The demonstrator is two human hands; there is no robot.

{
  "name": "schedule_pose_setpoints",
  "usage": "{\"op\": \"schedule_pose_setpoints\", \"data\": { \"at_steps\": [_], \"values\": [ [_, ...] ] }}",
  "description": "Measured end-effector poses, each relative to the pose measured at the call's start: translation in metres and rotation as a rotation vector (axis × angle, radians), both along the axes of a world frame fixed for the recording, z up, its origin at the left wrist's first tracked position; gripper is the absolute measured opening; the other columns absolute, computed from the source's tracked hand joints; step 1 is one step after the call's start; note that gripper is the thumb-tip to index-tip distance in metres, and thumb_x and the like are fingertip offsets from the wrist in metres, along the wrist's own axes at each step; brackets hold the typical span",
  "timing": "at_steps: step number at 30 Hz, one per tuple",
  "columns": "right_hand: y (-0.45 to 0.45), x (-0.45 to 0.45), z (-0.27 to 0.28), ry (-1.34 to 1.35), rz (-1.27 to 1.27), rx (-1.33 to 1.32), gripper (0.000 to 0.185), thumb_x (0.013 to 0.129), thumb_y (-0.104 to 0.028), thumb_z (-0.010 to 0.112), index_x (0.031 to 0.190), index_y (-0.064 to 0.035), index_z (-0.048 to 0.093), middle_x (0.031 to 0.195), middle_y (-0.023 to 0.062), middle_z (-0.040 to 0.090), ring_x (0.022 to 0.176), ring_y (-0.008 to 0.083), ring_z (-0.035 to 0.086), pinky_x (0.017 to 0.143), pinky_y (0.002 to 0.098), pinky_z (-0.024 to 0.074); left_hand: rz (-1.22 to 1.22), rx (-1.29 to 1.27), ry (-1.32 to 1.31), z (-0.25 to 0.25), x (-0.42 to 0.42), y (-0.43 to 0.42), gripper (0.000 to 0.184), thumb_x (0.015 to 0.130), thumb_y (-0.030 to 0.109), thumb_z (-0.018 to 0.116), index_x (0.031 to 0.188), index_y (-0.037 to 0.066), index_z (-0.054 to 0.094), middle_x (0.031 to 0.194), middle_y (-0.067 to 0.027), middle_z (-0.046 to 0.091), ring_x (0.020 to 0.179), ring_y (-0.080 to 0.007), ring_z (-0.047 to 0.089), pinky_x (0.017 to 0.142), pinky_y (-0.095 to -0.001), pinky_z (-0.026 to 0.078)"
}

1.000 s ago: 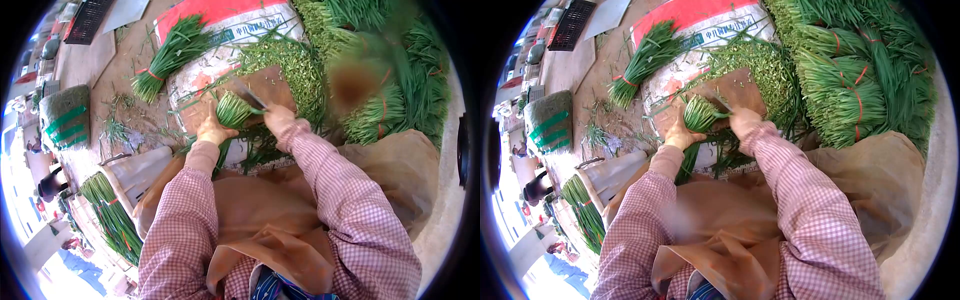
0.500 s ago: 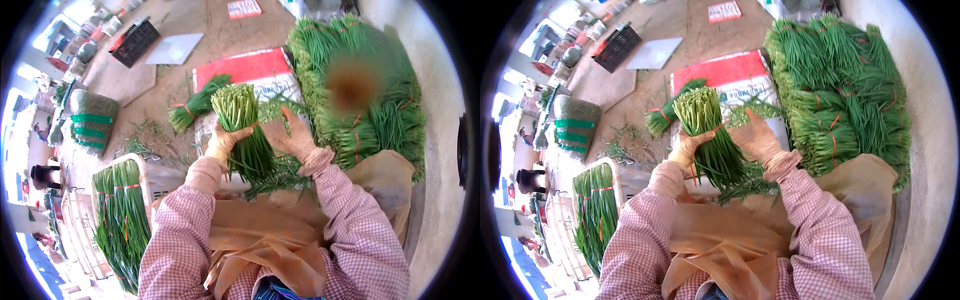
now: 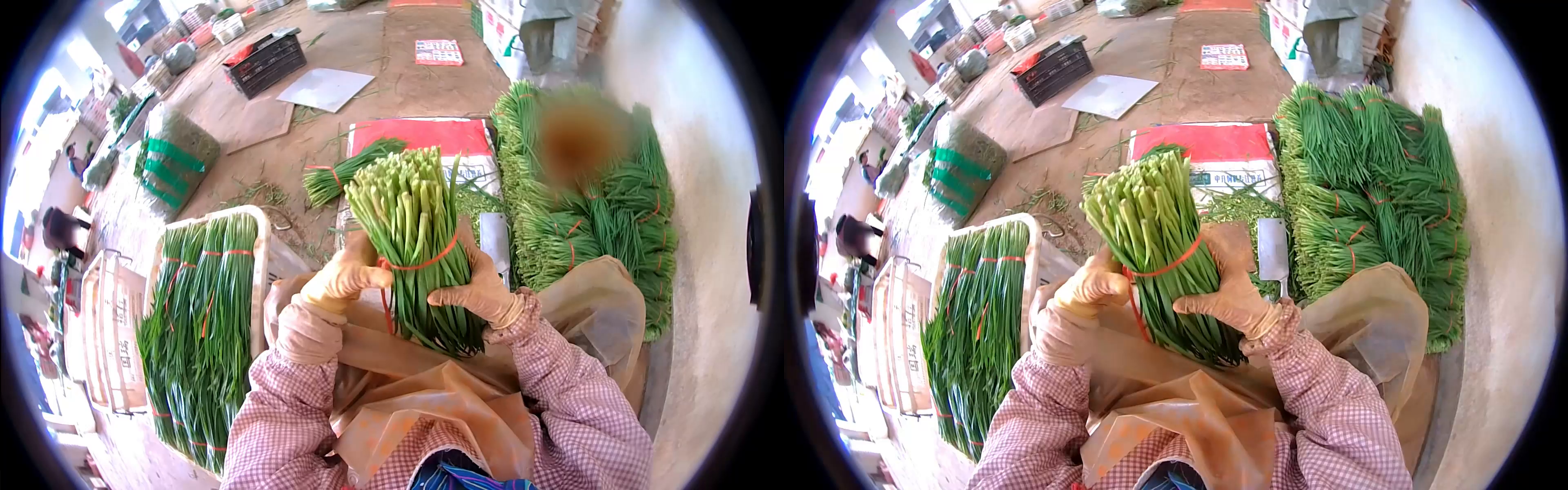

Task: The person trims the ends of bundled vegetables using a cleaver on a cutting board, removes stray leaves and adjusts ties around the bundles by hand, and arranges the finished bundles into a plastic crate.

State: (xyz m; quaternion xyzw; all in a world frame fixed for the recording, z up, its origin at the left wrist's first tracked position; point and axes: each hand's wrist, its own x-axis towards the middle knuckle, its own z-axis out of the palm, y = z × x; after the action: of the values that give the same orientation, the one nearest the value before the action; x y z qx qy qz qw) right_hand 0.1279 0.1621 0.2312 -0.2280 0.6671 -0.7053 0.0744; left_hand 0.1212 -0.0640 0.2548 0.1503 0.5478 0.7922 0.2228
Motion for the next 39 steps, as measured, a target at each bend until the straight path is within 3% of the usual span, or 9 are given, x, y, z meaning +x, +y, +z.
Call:
{"op": "schedule_pose_setpoints", "data": {
  "at_steps": [1, 5, 9, 11, 17, 20, 31, 35, 39],
  "values": [
    [-0.004, 0.003, 0.003, 0.004, 0.015, 0.011, 0.092, 0.058, -0.014, 0.091, 0.136, -0.0013, 0.044, 0.13, 0.0081, 0.05, 0.121, 0.0194, 0.047, 0.103, 0.035, 0.0403, -0.035, -0.155, 0.021, -0.004, 0.002, -0.005, 0.119, 0.055, 0.046, 0.091, 0.147, 0.002, 0.029, 0.145, -0.011, 0.042, 0.132, -0.022, 0.04, 0.11, -0.038, 0.031],
    [-0.02, 0.017, 0.011, -0.211, 0.131, -0.152, 0.096, 0.061, -0.018, 0.091, 0.14, -0.0028, 0.04, 0.131, 0.0073, 0.053, 0.12, 0.0198, 0.05, 0.104, 0.0355, 0.0402, 0.032, 0.257, -0.177, -0.011, 0.023, 0.011, 0.096, 0.061, 0.035, 0.088, 0.139, 0.003, 0.043, 0.132, -0.0086, 0.054, 0.12, -0.021, 0.051, 0.104, -0.0366, 0.039],
    [-0.022, 0.013, 0.022, -0.138, 0.13, 0.026, 0.097, 0.063, -0.025, 0.09, 0.141, -0.0027, 0.037, 0.132, 0.0092, 0.052, 0.122, 0.0228, 0.049, 0.105, 0.0363, 0.0392, 0.157, 0.273, -0.125, -0.001, 0.024, 0.014, 0.085, 0.062, 0.025, 0.084, 0.135, 0.003, 0.047, 0.124, -0.0081, 0.059, 0.112, -0.0206, 0.056, 0.099, -0.0353, 0.043],
    [-0.017, 0.011, 0.037, 0.089, 0.165, 0.453, 0.098, 0.065, -0.033, 0.089, 0.142, -0.0021, 0.036, 0.133, 0.0124, 0.052, 0.124, 0.0261, 0.049, 0.105, 0.037, 0.0385, 0.189, 0.31, -0.074, -0.001, 0.024, 0.017, 0.08, 0.062, 0.02, 0.084, 0.132, 0.002, 0.049, 0.119, -0.0069, 0.062, 0.108, -0.0196, 0.058, 0.097, -0.0349, 0.045],
    [0.008, 0.025, 0.077, 0.4, -0.21, 0.475, 0.052, 0.08, -0.026, 0.078, 0.121, -0.0026, 0.057, 0.113, 0.0144, 0.062, 0.102, 0.0229, 0.062, 0.088, 0.0341, 0.0508, 0.227, 0.248, -0.035, 0.004, 0.027, 0.018, 0.065, 0.067, 0.011, 0.082, 0.125, 0.002, 0.056, 0.115, -0.0062, 0.065, 0.104, -0.0171, 0.061, 0.094, -0.0321, 0.047],
    [-0.008, 0.04, 0.09, 0.212, -0.307, -0.07, 0.013, 0.085, 0.0, 0.069, 0.097, -0.001, 0.066, 0.094, 0.0066, 0.068, 0.08, 0.0113, 0.062, 0.075, 0.0248, 0.0508, 0.276, 0.235, -0.023, 0.009, 0.028, 0.023, 0.061, 0.068, 0.01, 0.081, 0.124, 0.003, 0.057, 0.113, -0.0053, 0.065, 0.102, -0.0162, 0.061, 0.092, -0.0313, 0.048],
    [-0.037, 0.014, 0.094, 0.691, -0.487, 0.573, 0.033, 0.078, -0.008, 0.075, 0.109, -0.0042, 0.062, 0.093, 0.0116, 0.069, 0.071, 0.0261, 0.067, 0.063, 0.0323, 0.053, 0.304, 0.202, -0.032, 0.005, 0.028, 0.029, 0.065, 0.068, 0.009, 0.083, 0.126, 0.003, 0.054, 0.114, -0.0046, 0.064, 0.104, -0.0156, 0.06, 0.092, -0.0308, 0.047],
    [-0.036, 0.009, 0.101, 0.499, -0.455, 0.677, 0.024, 0.08, -0.008, 0.072, 0.101, -0.0043, 0.062, 0.082, 0.0144, 0.068, 0.072, 0.0318, 0.067, 0.06, 0.0364, 0.0517, 0.32, 0.149, -0.001, -0.004, 0.023, 0.028, 0.069, 0.066, 0.009, 0.086, 0.127, 0.004, 0.053, 0.113, -0.0055, 0.065, 0.104, -0.016, 0.06, 0.093, -0.0317, 0.048],
    [-0.028, 0.008, 0.103, 0.138, -0.334, 0.475, 0.009, 0.082, -0.003, 0.068, 0.089, -0.0009, 0.062, 0.069, 0.0112, 0.062, 0.057, 0.0168, 0.06, 0.055, 0.0298, 0.0473, 0.286, 0.141, 0.038, -0.004, 0.022, 0.03, 0.068, 0.067, 0.012, 0.087, 0.126, 0.003, 0.053, 0.108, -0.0064, 0.067, 0.099, -0.017, 0.063, 0.09, -0.0315, 0.05]
  ]
}}
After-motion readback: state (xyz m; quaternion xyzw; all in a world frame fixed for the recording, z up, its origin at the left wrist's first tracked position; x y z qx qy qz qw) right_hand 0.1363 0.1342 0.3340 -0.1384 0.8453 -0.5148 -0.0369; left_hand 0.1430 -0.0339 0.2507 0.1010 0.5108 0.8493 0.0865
